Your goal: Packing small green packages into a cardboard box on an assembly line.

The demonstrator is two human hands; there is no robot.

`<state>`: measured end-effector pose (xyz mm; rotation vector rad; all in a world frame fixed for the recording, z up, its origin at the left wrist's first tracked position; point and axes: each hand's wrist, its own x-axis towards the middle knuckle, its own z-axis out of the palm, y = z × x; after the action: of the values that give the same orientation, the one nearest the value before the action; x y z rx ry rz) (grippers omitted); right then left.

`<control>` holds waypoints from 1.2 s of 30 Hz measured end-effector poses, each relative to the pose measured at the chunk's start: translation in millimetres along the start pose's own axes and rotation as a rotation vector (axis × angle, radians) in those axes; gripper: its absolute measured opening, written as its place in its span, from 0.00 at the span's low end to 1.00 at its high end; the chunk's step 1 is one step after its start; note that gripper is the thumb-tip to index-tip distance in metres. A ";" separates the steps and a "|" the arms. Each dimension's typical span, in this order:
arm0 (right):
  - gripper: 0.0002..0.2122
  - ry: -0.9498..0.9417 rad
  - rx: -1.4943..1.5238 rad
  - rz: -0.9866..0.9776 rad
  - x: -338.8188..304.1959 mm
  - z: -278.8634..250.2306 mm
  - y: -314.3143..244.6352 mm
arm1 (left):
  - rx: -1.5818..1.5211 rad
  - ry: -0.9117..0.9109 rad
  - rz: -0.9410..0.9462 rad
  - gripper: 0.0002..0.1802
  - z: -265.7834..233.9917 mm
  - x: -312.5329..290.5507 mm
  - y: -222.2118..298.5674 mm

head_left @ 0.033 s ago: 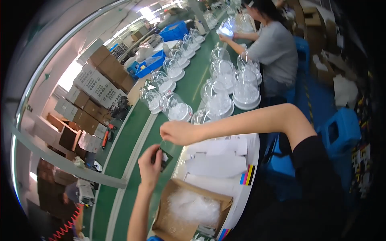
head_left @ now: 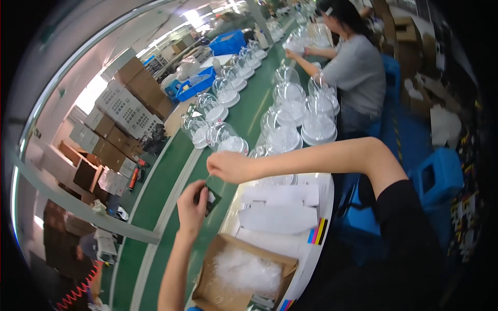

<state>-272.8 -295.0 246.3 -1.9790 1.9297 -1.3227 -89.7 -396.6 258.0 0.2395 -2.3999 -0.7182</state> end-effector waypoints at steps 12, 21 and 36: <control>0.07 0.076 -0.393 0.001 103.3 -30.8 126.9 | 0.107 0.267 0.120 0.08 74.4 142.2 -100.4; 0.07 0.157 -0.367 0.062 121.1 -26.7 159.6 | 0.109 0.291 0.002 0.08 93.9 169.2 -115.7; 0.08 0.120 -0.382 0.052 129.3 -12.1 156.8 | 0.159 0.233 0.035 0.07 80.6 160.0 -132.0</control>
<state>-423.4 -430.5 226.6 -2.0228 2.4280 -1.1521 -266.2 -524.7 213.5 0.3268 -2.2335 -0.4559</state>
